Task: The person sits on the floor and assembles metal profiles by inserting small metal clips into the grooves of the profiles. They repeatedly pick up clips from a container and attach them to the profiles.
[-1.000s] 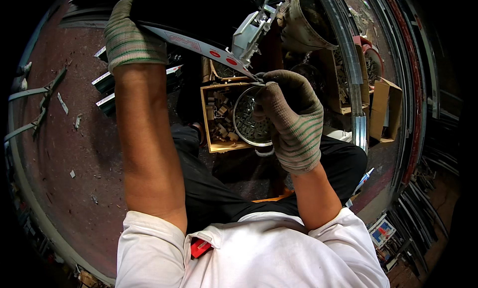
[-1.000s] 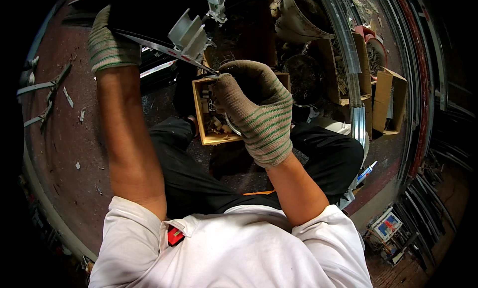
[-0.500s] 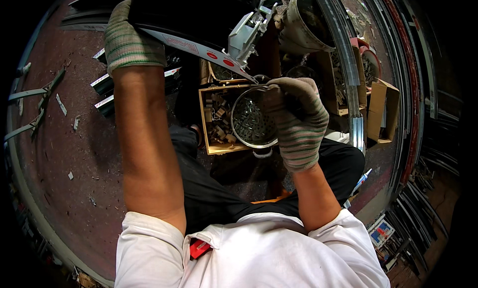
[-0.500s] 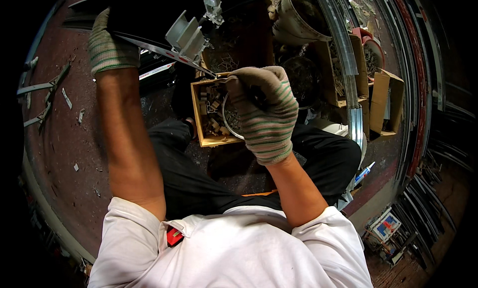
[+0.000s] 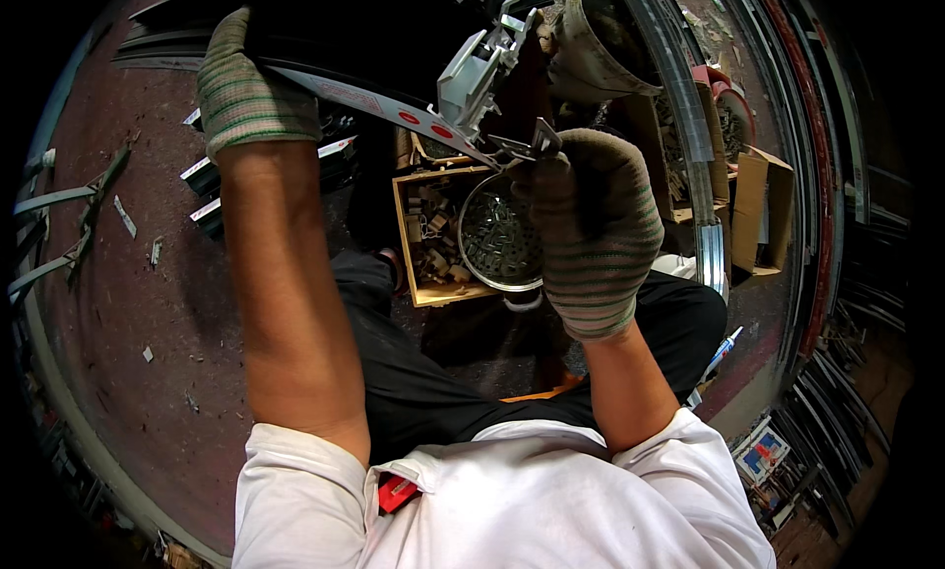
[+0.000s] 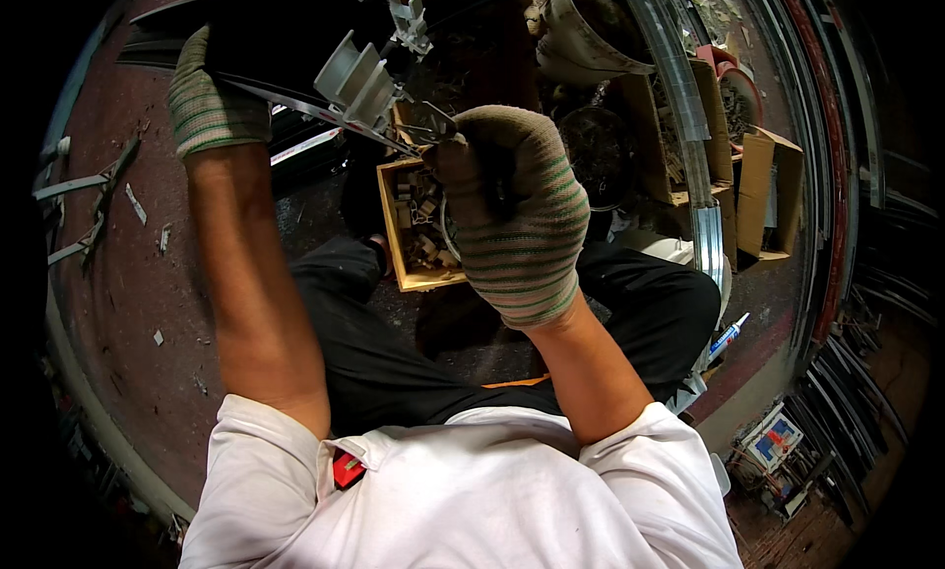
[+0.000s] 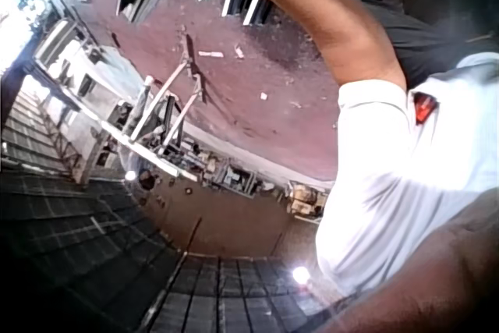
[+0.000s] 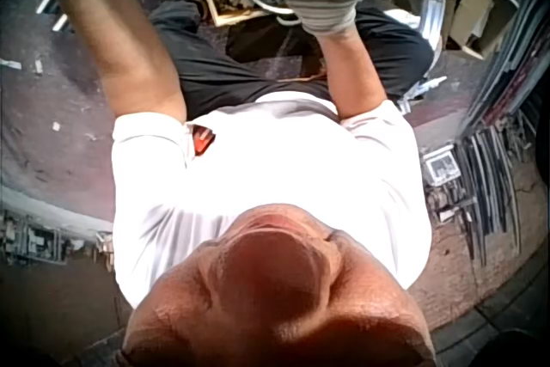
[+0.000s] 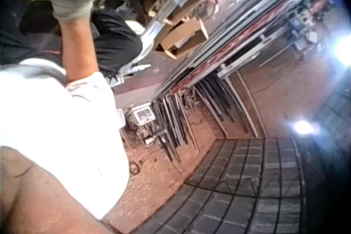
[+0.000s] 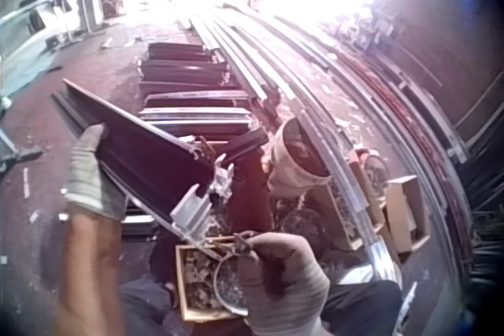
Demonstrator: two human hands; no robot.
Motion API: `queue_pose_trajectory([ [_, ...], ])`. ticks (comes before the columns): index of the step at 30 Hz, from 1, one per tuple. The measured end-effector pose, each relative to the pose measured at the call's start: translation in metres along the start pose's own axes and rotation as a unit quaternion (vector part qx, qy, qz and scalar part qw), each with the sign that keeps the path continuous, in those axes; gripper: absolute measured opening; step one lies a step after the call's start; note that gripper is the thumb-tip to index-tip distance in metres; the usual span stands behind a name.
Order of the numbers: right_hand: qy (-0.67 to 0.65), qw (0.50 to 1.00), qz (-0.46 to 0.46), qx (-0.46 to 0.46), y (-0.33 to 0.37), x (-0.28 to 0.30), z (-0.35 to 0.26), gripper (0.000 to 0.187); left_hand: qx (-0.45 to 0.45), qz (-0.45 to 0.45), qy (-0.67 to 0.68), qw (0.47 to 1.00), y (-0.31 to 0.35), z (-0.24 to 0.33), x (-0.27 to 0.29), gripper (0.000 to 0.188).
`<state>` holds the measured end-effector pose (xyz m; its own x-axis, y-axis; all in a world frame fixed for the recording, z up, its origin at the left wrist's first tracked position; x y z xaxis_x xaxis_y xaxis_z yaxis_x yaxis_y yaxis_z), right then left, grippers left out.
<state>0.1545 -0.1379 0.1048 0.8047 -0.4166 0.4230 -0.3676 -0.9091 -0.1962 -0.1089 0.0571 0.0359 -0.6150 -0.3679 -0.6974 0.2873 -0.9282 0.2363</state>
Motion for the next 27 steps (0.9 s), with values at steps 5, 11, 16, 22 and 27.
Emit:
queue_pose_trajectory([
  [5, 0.026, 0.996, 0.024, 0.076, 0.002, -0.001, -0.006, 0.017, 0.005, 0.020, 0.005, 1.000, 0.005, -0.001, -0.001, 0.043],
  [11, 0.009, 0.994, 0.048, 0.096, 0.003, -0.001, -0.006, 0.018, 0.014, 0.041, 0.032, 0.999, 0.003, -0.005, 0.003, 0.036],
  [16, 0.032, 0.993, 0.036, 0.105, 0.003, -0.004, -0.010, 0.019, 0.004, 0.020, 0.018, 1.000, -0.001, -0.002, 0.003, 0.040],
  [22, 0.022, 0.992, 0.039, 0.122, 0.003, -0.005, -0.014, 0.018, -0.010, 0.020, 0.029, 0.999, -0.002, -0.002, 0.002, 0.038],
  [27, 0.021, 0.991, 0.020, 0.128, 0.000, -0.010, -0.017, 0.018, -0.021, 0.037, 0.029, 0.999, 0.001, 0.000, 0.003, 0.036],
])
Point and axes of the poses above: each hand's wrist, its own y-axis away from the middle knuckle, its own x-axis out of the back of the hand, z = x × y, the point moved 10 cm from there along -y, towards the middle knuckle, and after that the axes turned 13 degrees about y, right-handed, at the moved point
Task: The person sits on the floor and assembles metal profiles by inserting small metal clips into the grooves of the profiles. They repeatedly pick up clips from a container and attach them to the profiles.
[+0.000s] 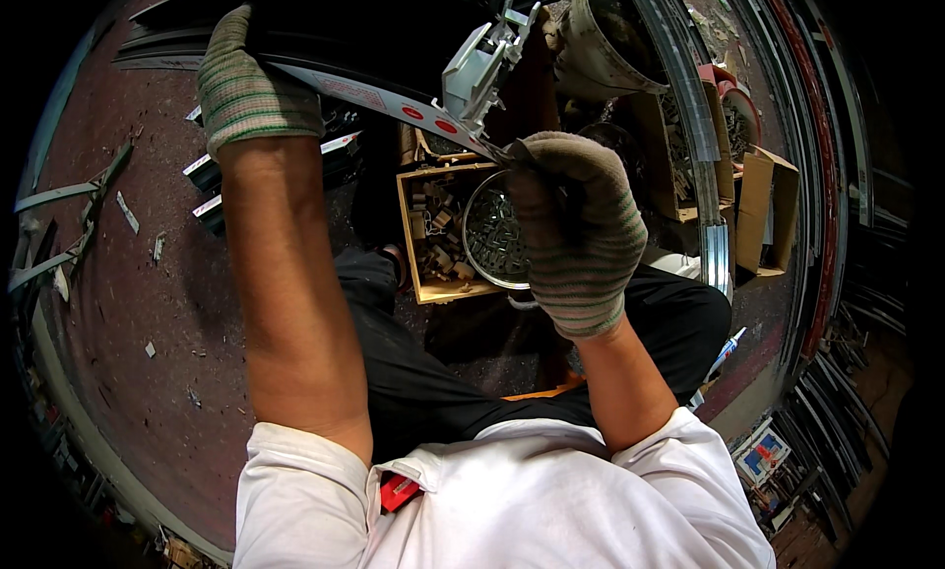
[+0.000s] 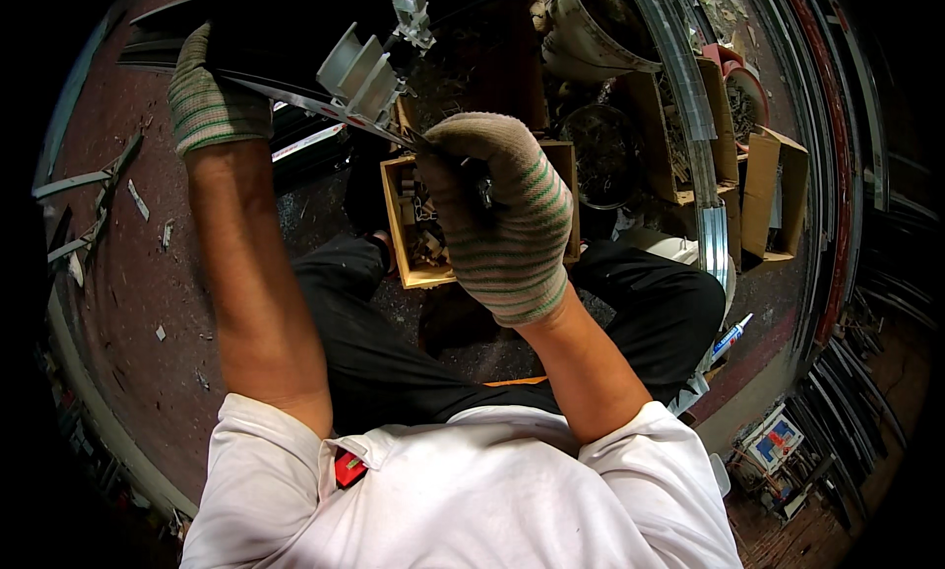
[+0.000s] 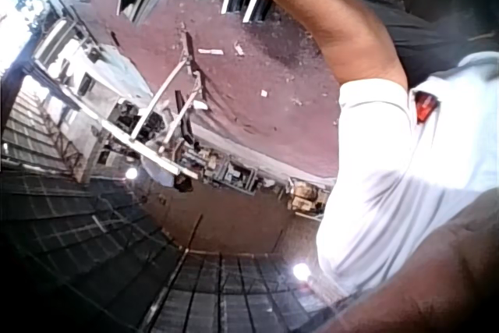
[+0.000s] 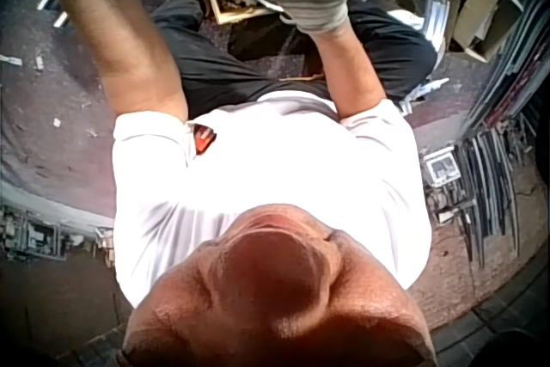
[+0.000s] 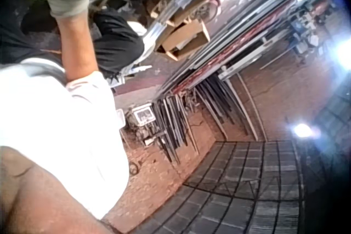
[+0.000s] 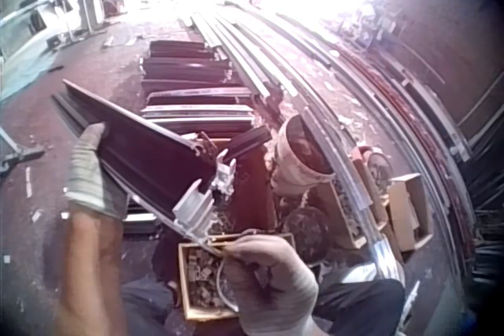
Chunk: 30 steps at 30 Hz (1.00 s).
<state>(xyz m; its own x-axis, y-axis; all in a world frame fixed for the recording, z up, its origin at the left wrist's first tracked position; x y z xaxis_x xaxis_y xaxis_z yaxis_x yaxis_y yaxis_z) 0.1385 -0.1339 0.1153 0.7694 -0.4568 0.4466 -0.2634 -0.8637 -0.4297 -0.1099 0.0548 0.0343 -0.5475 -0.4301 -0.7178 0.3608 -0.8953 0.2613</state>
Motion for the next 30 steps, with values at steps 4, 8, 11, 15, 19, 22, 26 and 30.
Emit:
queue_pose_trajectory([
  [4, -0.004, 0.999, 0.016, 0.040, -0.001, -0.002, 0.000, 0.019, -0.003, 0.014, -0.006, 1.000, 0.013, 0.000, -0.004, 0.034],
  [8, -0.013, 0.999, 0.004, 0.029, -0.003, -0.005, -0.003, 0.017, -0.014, 0.006, -0.022, 1.000, 0.005, 0.000, 0.000, 0.033],
  [11, -0.049, 0.998, -0.033, 0.006, -0.001, -0.012, 0.002, 0.018, -0.008, 0.022, 0.001, 1.000, -0.003, -0.002, 0.004, 0.032],
  [15, -0.090, 0.995, -0.050, 0.006, 0.005, -0.024, 0.015, 0.019, 0.012, 0.050, 0.044, 0.998, 0.004, -0.005, 0.006, 0.032],
  [19, -0.085, 0.995, -0.059, -0.015, 0.003, -0.029, 0.014, 0.016, 0.004, 0.060, 0.041, 0.997, 0.006, -0.003, 0.010, 0.034],
  [22, -0.091, 0.994, -0.053, -0.038, -0.001, -0.033, 0.014, 0.014, 0.006, 0.073, 0.018, 0.997, 0.001, -0.004, 0.016, 0.035],
  [26, -0.082, 0.994, -0.075, -0.024, -0.003, -0.036, 0.013, 0.014, 0.012, 0.062, 0.025, 0.998, -0.004, -0.006, 0.017, 0.036],
  [30, -0.051, 0.992, -0.110, -0.016, -0.007, -0.033, 0.013, 0.013, 0.010, 0.044, 0.022, 0.999, 0.007, -0.007, 0.010, 0.038],
])
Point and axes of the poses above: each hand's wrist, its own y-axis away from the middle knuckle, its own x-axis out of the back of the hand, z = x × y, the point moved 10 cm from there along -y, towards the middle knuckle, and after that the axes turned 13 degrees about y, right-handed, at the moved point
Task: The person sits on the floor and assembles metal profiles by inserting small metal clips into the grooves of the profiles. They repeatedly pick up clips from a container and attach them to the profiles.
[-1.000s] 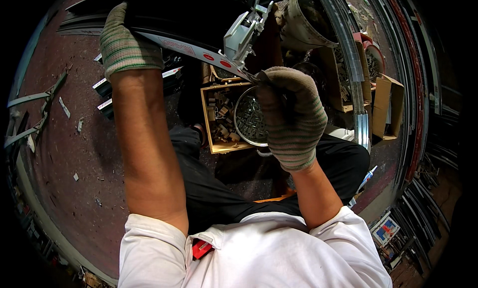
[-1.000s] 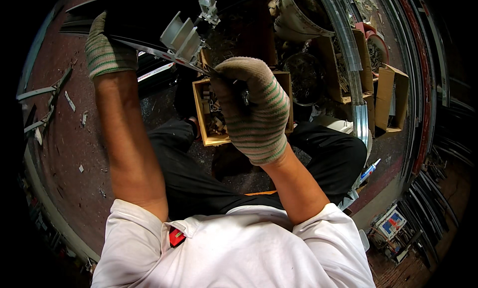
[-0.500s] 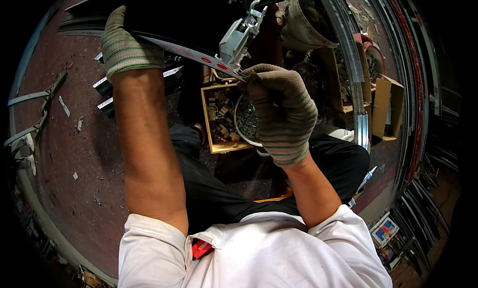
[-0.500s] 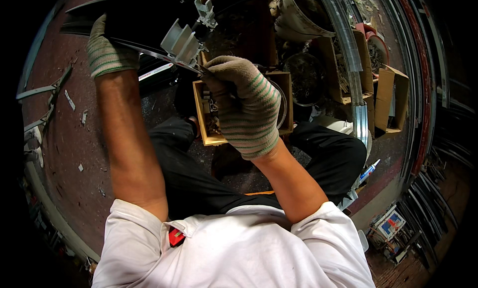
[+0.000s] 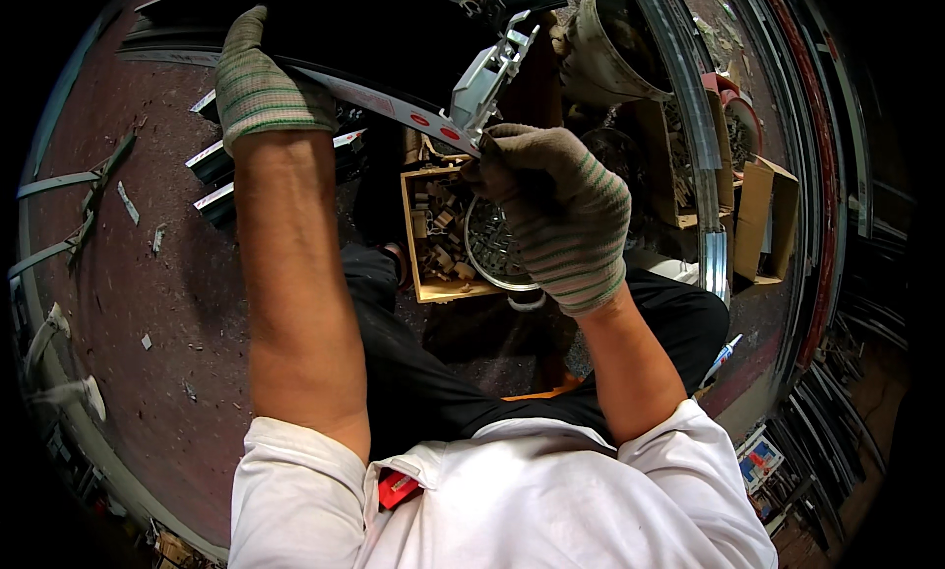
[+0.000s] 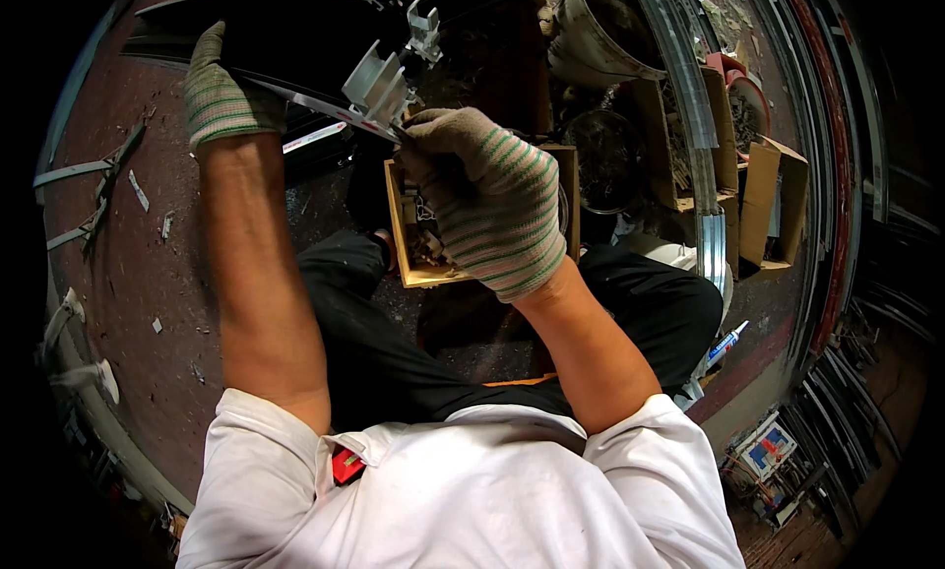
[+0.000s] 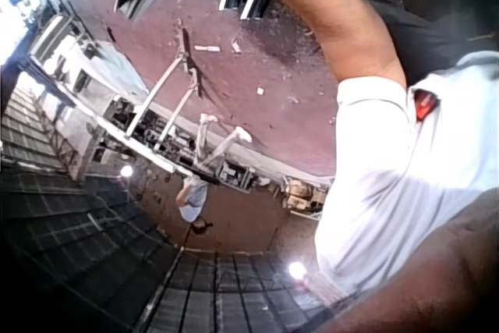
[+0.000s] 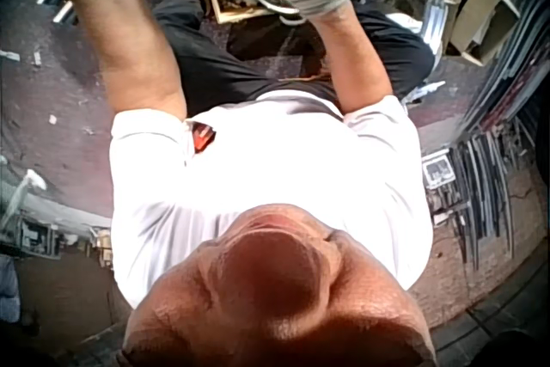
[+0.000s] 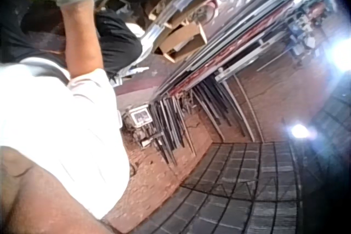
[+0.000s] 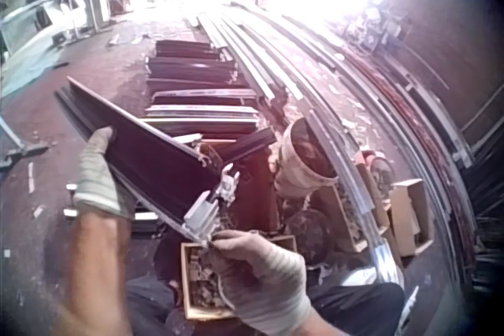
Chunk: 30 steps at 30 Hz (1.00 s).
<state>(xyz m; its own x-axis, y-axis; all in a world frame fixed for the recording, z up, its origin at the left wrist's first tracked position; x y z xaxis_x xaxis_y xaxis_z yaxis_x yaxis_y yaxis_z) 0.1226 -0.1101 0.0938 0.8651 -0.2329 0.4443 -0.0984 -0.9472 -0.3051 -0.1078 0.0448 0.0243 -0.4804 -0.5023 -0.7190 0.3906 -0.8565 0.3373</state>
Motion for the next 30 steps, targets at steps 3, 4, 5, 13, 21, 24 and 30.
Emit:
queue_pose_trajectory([
  [3, -0.074, 0.996, 0.026, -0.039, 0.001, 0.006, 0.010, 0.015, 0.000, -0.031, -0.011, 0.999, 0.009, 0.001, -0.011, 0.040],
  [4, -0.145, 0.985, 0.037, -0.081, 0.004, 0.008, 0.014, 0.024, 0.008, -0.049, 0.002, 0.999, 0.011, -0.001, -0.014, 0.040],
  [5, -0.217, 0.968, 0.047, -0.118, 0.008, 0.008, 0.016, 0.034, 0.013, -0.069, 0.016, 0.997, 0.013, 0.000, -0.023, 0.041],
  [13, -0.330, 0.908, 0.065, -0.249, 0.016, -0.036, 0.039, 0.069, 0.098, -0.156, -0.036, 0.982, 0.051, -0.064, -0.032, 0.079],
  [21, -0.358, 0.889, 0.200, -0.202, -0.023, 0.037, 0.039, 0.057, 0.261, -0.209, -0.042, 0.941, 0.112, -0.132, -0.068, 0.080],
  [24, -0.243, 0.933, 0.232, -0.125, -0.043, 0.102, 0.043, 0.057, 0.393, -0.244, -0.149, 0.874, 0.137, -0.147, -0.070, 0.059],
  [30, -0.174, 0.938, 0.295, -0.058, -0.104, 0.223, 0.014, 0.037, 0.236, -0.538, -0.206, 0.783, 0.168, -0.106, -0.114, 0.058],
])
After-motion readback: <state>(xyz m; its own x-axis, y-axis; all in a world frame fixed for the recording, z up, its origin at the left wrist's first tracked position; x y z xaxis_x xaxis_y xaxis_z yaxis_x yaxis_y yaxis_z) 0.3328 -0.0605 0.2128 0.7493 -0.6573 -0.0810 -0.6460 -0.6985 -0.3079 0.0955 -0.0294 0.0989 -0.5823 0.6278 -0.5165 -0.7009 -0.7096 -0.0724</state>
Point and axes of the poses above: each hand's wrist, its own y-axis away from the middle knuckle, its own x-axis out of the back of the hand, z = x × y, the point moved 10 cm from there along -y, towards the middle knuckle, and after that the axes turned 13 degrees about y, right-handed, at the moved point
